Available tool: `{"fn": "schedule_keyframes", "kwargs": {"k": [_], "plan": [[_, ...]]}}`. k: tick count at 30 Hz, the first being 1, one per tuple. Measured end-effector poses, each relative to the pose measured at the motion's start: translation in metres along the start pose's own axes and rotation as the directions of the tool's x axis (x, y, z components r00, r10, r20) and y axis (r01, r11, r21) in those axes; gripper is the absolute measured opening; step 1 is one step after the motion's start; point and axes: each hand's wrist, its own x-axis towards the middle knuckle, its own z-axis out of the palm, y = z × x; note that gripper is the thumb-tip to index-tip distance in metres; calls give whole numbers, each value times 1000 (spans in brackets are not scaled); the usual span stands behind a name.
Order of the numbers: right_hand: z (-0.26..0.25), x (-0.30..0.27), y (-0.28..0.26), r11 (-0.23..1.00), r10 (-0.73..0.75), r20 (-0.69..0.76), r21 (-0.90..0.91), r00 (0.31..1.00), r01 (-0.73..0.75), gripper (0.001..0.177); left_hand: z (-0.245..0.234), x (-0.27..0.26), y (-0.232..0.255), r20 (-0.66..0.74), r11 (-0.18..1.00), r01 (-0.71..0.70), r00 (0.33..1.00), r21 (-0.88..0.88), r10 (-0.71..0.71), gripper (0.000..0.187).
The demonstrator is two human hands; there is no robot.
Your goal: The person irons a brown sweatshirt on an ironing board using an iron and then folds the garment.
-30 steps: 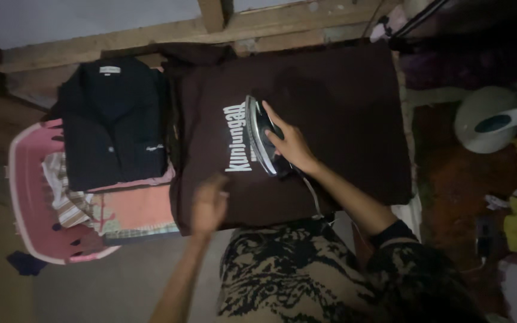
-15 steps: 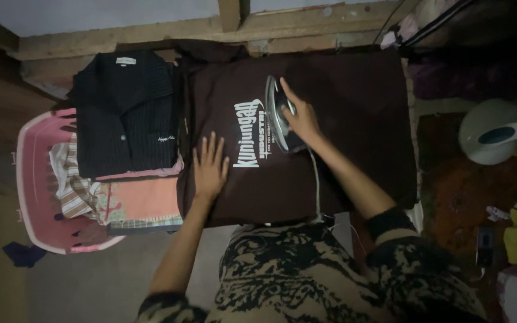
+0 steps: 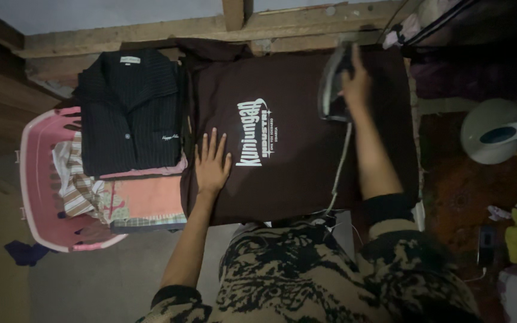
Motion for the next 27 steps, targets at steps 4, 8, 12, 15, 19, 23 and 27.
{"fn": "schedule_keyframes", "kwargs": {"k": [4,8,12,15,19,23,27], "plan": [[-46,-11,40,999,-2,-49,-44,999,-1,77,0,0,-1,12,1000,-9,1000,17,8,60],[-62,-29,61,997,-75,-45,24,996,77,81,-3,0,1,15,1000,-6,1000,9,6,60],[-70,-9,50,961,-165,123,244,979,131,81,-4,0,4,29,999,16,999,28,-17,60],[-71,11,23,956,-26,345,283,938,-78,82,-7,2,4,21,1000,9,1000,11,-9,60],[-43,17,-19,980,-65,549,192,833,-51,82,-8,3,4,15,1000,5,1000,21,-6,60],[13,9,-62,980,-170,679,191,714,52,84,-7,2,4,12,999,6,1000,38,-6,60],[59,-8,-98,976,-219,678,149,701,161,85,-7,2,5,5,1000,17,1000,20,-17,59]]}}
